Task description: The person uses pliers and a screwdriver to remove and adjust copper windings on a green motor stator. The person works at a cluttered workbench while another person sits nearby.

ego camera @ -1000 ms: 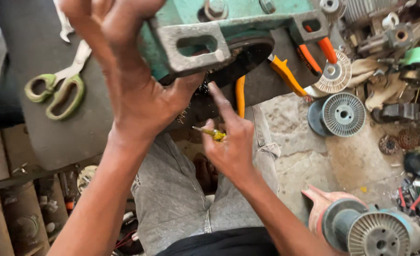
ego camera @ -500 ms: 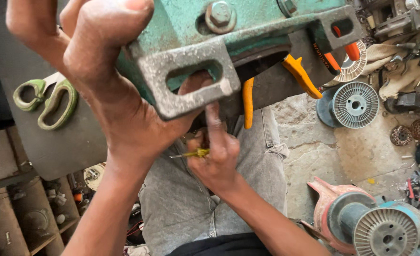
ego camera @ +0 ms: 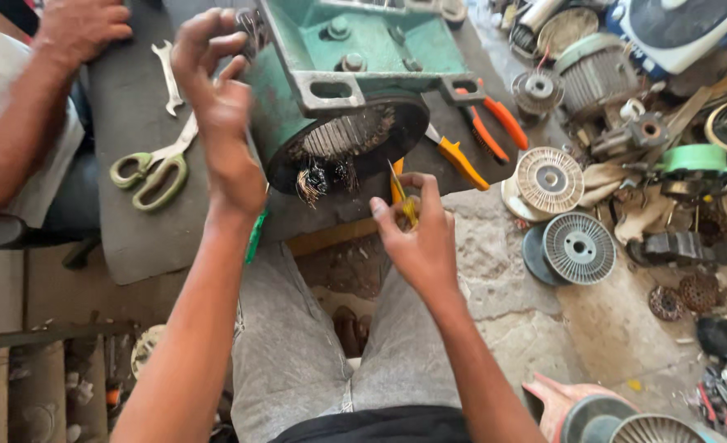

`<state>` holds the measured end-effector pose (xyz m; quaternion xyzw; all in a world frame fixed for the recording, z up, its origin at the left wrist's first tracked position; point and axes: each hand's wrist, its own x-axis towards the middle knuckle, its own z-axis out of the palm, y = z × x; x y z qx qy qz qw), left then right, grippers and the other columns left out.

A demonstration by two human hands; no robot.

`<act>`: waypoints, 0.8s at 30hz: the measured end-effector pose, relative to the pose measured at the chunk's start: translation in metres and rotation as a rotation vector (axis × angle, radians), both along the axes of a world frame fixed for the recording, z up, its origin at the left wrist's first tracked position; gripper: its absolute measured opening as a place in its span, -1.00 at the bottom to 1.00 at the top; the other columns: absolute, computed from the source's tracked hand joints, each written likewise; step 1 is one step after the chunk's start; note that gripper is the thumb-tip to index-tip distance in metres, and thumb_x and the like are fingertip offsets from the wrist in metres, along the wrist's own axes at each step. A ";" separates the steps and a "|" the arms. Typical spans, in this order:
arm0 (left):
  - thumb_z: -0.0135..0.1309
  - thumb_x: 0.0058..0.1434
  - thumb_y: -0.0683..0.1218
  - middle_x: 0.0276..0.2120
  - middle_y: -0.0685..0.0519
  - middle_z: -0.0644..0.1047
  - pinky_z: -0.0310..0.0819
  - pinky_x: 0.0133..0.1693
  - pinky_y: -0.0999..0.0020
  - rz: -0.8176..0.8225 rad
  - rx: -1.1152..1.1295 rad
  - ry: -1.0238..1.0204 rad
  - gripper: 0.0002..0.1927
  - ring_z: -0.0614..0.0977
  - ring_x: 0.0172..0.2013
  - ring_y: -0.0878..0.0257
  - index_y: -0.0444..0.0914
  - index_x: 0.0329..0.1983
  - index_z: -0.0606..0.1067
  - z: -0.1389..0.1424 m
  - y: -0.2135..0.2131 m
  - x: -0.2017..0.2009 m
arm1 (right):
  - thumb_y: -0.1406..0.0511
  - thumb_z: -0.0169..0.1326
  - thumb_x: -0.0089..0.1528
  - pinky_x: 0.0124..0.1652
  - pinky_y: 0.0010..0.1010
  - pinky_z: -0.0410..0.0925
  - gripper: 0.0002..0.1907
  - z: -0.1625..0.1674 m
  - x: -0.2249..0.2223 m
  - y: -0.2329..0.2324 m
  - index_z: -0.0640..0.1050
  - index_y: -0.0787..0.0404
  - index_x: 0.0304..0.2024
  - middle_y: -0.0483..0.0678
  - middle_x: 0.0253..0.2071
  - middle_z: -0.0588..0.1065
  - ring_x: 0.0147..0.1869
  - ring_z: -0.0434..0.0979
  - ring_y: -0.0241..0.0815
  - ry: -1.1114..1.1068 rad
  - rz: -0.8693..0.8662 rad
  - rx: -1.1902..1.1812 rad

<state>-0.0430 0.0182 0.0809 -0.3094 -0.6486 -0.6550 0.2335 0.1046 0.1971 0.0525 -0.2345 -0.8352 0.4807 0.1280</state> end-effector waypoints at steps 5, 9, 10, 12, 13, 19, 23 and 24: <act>-0.15 0.37 0.02 -0.30 0.11 0.38 0.27 -0.24 0.36 0.215 0.104 -0.615 -0.76 0.38 -0.30 0.31 -0.19 -0.07 0.43 -0.024 -0.017 -0.055 | 0.23 0.19 0.29 -0.25 -0.28 0.46 -0.79 0.012 -0.009 0.012 0.60 0.22 -0.12 0.12 -0.33 0.62 -0.24 0.70 -0.01 0.272 0.131 0.159; -0.11 0.41 0.12 -0.43 0.13 0.35 0.18 -0.31 0.33 -0.085 -0.109 -0.947 -0.72 0.33 -0.41 0.31 -0.15 -0.24 0.42 -0.048 -0.027 -0.075 | 0.21 0.20 0.22 -0.23 -0.23 0.46 -0.79 0.013 -0.022 0.010 0.68 0.20 -0.23 0.11 -0.32 0.63 -0.24 0.68 0.07 0.336 0.163 0.270; -0.09 0.40 0.13 -0.41 0.16 0.40 0.22 -0.29 0.36 -0.151 -0.090 -0.998 -0.73 0.36 -0.40 0.34 -0.12 -0.22 0.45 -0.050 -0.029 -0.079 | 0.21 0.19 0.21 -0.24 -0.22 0.46 -0.79 0.013 -0.024 0.010 0.69 0.19 -0.23 0.11 -0.33 0.63 -0.24 0.68 0.07 0.307 0.147 0.257; -0.03 0.38 0.14 -0.37 0.21 0.49 0.28 -0.25 0.41 -0.281 -0.056 -1.104 -0.75 0.43 -0.37 0.39 -0.08 -0.18 0.50 -0.049 -0.030 -0.085 | 0.19 0.19 0.20 -0.26 -0.21 0.46 -0.78 0.012 -0.028 0.007 0.71 0.18 -0.23 0.12 -0.35 0.63 -0.25 0.68 0.08 0.246 0.114 0.226; -0.02 0.35 0.11 -0.31 0.22 0.53 0.32 -0.21 0.44 -0.356 -0.070 -1.084 -0.76 0.46 -0.31 0.42 -0.09 -0.13 0.52 -0.046 -0.031 -0.089 | 0.18 0.18 0.21 -0.26 -0.21 0.46 -0.77 0.011 -0.030 0.007 0.70 0.18 -0.22 0.12 -0.35 0.63 -0.24 0.68 0.08 0.236 0.108 0.218; 0.05 0.33 0.02 -0.21 0.21 0.58 0.34 -0.27 0.49 -0.329 -0.280 -0.974 -0.67 0.49 -0.27 0.47 -0.19 0.07 0.60 -0.037 -0.022 -0.114 | 0.16 0.16 0.22 -0.25 -0.23 0.47 -0.74 0.009 -0.037 0.007 0.70 0.19 -0.24 0.14 -0.34 0.63 -0.23 0.69 0.08 0.189 0.080 0.183; 0.08 0.33 -0.10 -0.19 0.13 0.62 0.49 -0.21 0.48 -0.332 -0.150 -0.726 -0.71 0.59 -0.24 0.46 -0.30 0.06 0.57 -0.065 -0.009 -0.119 | 0.15 0.15 0.23 -0.29 -0.19 0.44 -0.73 0.008 -0.041 0.004 0.69 0.21 -0.25 0.15 -0.40 0.61 -0.28 0.67 0.12 0.123 0.072 0.150; 0.06 0.37 -0.10 -0.19 0.11 0.63 0.49 -0.22 0.48 -0.306 -0.105 -0.667 -0.72 0.59 -0.24 0.46 -0.33 0.05 0.58 -0.074 -0.008 -0.119 | 0.15 0.14 0.24 -0.30 -0.18 0.43 -0.72 0.006 -0.040 0.002 0.69 0.22 -0.25 0.16 -0.42 0.60 -0.30 0.66 0.13 0.101 0.074 0.127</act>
